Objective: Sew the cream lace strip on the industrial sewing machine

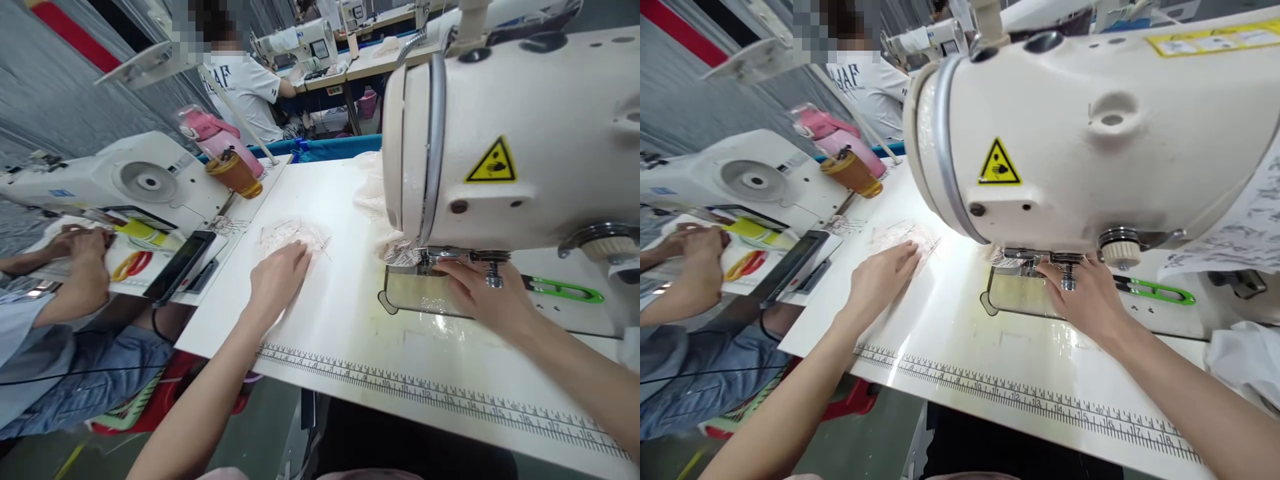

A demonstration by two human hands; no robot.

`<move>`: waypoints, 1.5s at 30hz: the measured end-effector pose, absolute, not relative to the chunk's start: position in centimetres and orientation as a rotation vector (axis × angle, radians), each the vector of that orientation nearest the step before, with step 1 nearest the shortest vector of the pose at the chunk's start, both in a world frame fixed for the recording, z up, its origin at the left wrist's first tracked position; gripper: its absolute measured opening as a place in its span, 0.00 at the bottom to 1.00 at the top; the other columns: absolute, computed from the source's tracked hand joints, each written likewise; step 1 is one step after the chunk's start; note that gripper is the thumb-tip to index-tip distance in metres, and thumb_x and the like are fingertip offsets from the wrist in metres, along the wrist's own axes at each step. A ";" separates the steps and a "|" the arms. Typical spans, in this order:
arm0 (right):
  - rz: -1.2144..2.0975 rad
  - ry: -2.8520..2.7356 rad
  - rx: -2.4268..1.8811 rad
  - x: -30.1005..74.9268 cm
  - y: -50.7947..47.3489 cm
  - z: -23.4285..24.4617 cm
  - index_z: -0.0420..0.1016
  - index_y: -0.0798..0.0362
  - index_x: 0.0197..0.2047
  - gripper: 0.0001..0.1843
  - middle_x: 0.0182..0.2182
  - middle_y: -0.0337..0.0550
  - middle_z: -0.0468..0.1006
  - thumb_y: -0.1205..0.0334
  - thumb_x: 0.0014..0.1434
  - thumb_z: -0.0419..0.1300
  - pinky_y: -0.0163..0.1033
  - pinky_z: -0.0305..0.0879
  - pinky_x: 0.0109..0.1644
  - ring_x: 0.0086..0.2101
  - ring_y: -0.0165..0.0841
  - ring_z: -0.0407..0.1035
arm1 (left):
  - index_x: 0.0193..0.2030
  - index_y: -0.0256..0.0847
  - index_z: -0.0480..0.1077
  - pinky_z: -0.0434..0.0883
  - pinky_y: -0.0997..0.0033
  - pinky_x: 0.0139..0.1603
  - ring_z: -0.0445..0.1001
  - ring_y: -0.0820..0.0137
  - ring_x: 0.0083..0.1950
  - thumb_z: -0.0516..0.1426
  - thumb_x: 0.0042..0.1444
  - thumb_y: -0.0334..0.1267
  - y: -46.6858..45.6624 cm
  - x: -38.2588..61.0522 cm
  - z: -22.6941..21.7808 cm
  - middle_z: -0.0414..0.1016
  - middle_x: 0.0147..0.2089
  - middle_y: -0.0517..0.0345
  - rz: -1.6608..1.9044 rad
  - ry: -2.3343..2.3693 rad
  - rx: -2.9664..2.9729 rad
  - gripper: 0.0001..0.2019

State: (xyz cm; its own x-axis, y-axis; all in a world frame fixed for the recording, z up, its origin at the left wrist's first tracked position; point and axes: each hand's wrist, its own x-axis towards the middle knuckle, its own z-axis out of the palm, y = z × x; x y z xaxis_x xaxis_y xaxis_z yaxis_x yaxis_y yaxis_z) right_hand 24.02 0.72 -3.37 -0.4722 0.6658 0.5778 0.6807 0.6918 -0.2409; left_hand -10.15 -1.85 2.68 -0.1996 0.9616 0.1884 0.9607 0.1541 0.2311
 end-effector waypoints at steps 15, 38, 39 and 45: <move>-0.282 -2.304 -1.067 23.9 0.7 -2.6 0.76 0.48 0.48 0.16 0.28 0.42 0.80 0.67 0.63 0.50 0.42 0.60 0.36 0.28 0.34 0.70 | 0.41 0.37 0.71 0.72 0.57 0.49 0.75 0.64 0.45 0.40 0.65 0.46 0.6 -14.6 6.0 0.77 0.37 0.52 1.356 1.701 1.269 0.22; -0.443 -2.387 -0.670 23.6 0.6 -0.8 0.75 0.51 0.31 0.17 0.33 0.30 0.81 0.79 0.55 0.51 0.37 0.63 0.43 0.33 0.27 0.70 | 0.43 0.35 0.71 0.76 0.61 0.49 0.75 0.63 0.49 0.50 0.61 0.31 -4.0 2.5 3.2 0.76 0.48 0.50 0.528 1.124 2.862 0.09; -0.442 -2.401 -0.682 23.6 0.7 -0.8 0.75 0.50 0.30 0.17 0.33 0.30 0.80 0.79 0.55 0.51 0.37 0.63 0.43 0.33 0.27 0.70 | 0.47 0.33 0.71 0.77 0.60 0.48 0.74 0.61 0.51 0.51 0.62 0.32 -3.9 2.5 3.1 0.76 0.50 0.48 0.517 1.174 2.907 0.11; -0.362 -2.377 -0.735 23.6 0.8 -0.9 0.74 0.50 0.28 0.17 0.35 0.30 0.80 0.79 0.55 0.50 0.37 0.65 0.45 0.36 0.27 0.71 | 0.57 0.29 0.67 0.74 0.55 0.54 0.69 0.56 0.59 0.49 0.64 0.35 -3.1 2.8 1.4 0.70 0.58 0.44 0.400 1.179 3.040 0.18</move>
